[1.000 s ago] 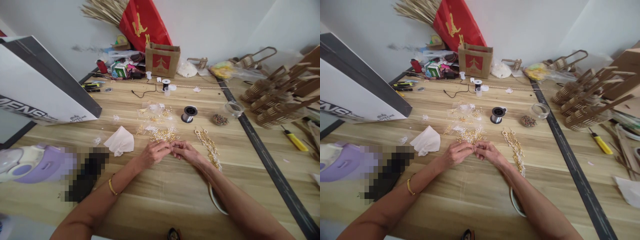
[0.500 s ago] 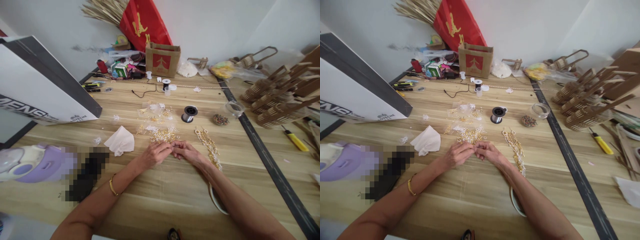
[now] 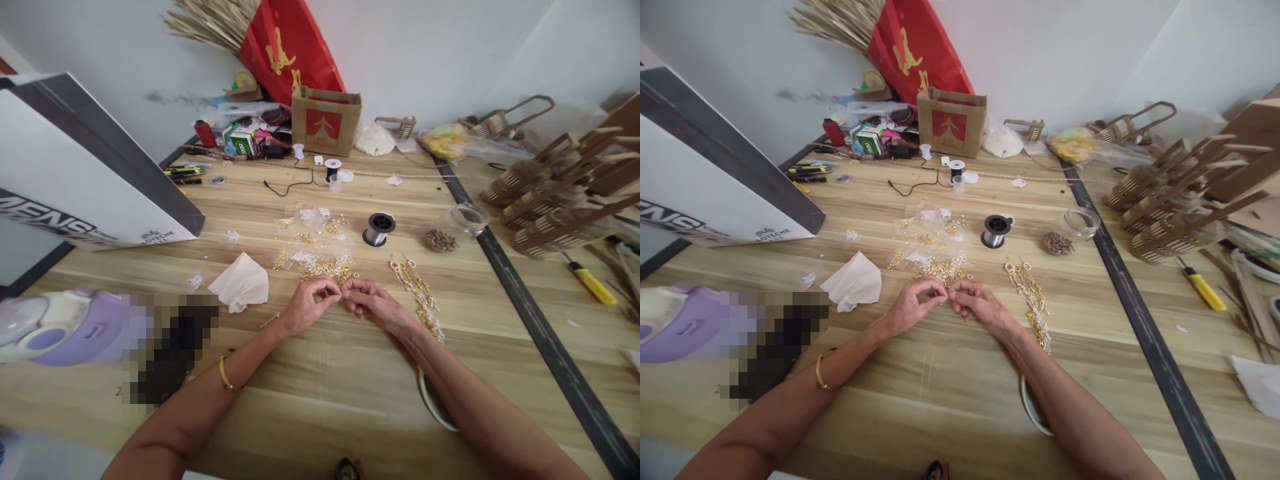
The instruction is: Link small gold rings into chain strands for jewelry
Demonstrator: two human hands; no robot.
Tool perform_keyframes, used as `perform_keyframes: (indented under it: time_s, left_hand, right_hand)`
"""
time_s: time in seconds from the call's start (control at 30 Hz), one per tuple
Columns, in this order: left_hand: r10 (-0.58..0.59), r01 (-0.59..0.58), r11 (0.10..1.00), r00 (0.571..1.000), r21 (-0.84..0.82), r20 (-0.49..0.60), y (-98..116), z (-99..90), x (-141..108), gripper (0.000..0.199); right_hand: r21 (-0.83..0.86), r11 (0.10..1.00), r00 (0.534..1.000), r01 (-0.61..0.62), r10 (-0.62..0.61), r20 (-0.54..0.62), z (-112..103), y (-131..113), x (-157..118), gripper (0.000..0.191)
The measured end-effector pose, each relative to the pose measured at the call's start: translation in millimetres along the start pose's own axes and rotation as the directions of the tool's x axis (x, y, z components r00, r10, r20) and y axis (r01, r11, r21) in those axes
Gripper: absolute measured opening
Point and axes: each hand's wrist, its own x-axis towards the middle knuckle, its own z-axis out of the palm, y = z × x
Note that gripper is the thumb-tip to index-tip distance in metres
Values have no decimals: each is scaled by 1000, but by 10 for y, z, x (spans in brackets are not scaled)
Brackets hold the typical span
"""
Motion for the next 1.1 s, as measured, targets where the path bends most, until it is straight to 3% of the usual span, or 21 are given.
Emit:
perform_keyframes:
  time_s: [0.23,0.43,0.57,0.7,0.97,1.1]
  left_hand:
    - [8,-9,999,1000,-50,-26,-1,-8,-2,8]
    - [213,-209,974,976,87,-41,-57,8,-29,7]
    - [422,-391,835,907,387,6,-127,3,-87,11]
    - [516,-486,648,847,587,132,-133,-39,-122,18]
    - [594,-593,504,766,628,246,-73,-94,-85,16]
    - [601,-601,450,751,661,274,-71,-86,-85,11]
  right_hand:
    - [16,999,999,35,-35,11,17,-18,-3,26]
    - [7,999,999,34,-34,8,21,-13,-1,28]
    - [15,1000,1000,18,-18,-3,35,-27,-4,27]
    - [28,1000,1000,4,-4,4,42,-25,-3,27]
    - [-23,1000,1000,-9,9,0,27,-22,-8,27]
    - [-63,998,1000,2,-3,-5,20,-13,-5,28]
